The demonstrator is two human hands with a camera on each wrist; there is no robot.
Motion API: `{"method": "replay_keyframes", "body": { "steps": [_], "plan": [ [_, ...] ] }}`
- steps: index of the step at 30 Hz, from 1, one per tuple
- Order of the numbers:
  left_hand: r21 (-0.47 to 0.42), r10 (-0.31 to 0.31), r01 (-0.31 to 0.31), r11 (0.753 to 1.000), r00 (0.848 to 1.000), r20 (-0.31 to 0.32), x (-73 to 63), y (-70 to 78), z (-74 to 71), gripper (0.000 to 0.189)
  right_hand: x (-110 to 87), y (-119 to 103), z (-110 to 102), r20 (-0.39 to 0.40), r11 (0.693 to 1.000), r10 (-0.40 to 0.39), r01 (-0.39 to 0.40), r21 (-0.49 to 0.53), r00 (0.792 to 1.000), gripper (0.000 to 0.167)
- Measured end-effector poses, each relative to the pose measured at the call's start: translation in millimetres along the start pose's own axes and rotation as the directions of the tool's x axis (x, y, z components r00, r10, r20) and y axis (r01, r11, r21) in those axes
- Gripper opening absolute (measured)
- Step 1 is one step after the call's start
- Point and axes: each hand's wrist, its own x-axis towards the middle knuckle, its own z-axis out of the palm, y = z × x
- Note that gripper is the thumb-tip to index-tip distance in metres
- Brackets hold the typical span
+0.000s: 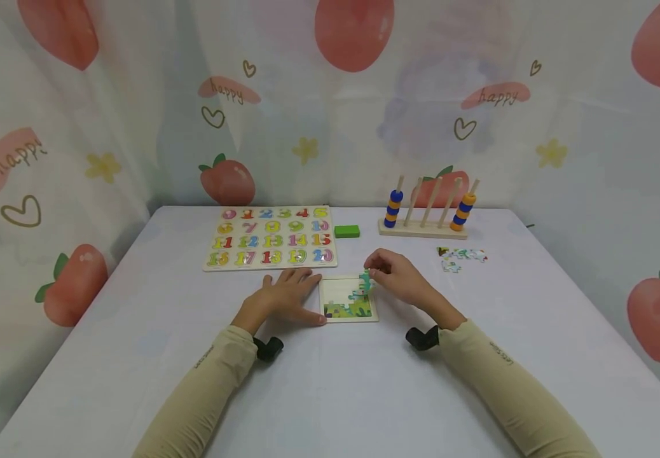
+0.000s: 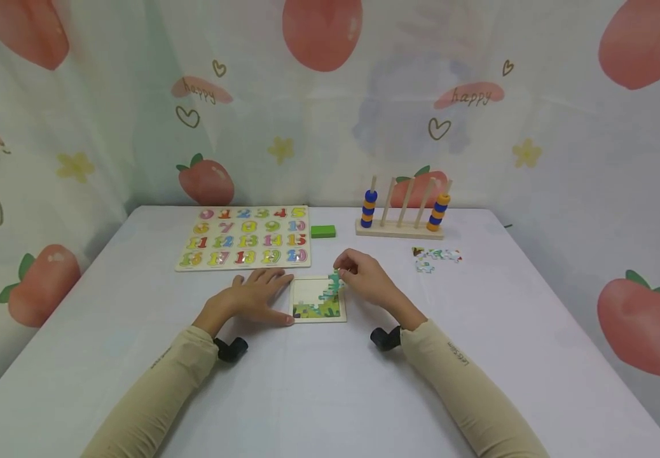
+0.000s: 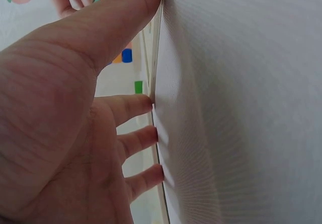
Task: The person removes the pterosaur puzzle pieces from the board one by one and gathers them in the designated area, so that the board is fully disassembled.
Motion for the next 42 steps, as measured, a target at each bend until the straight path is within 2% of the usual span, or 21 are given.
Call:
{"method": "replay_keyframes", "body": {
  "steps": [20, 31, 42],
  "plan": [
    [0.013, 0.009, -0.009, 1.0, 1.0, -0.003, 0.0, -1.2, 1.2, 0.101, -11.0, 36.3, -31.6, -0.136, 0.993, 0.114, -0.111, 0.028, 0.984, 0.017],
    [0.008, 0.006, -0.006, 1.0, 1.0, -0.005, 0.5, -0.1, 2.1, 0.101, -15.6, 48.7, -47.3, -0.18, 0.973, 0.232, -0.23, 0.032, 0.956, 0.023],
    [0.006, -0.012, 0.012, 1.0, 1.0, -0.004, -1.6, 1.4, 0.6, 0.101, -21.2, 60.7, -70.2, -0.233, 0.96, 0.281, -0.275, 0.059, 0.931, 0.027]
  ]
}}
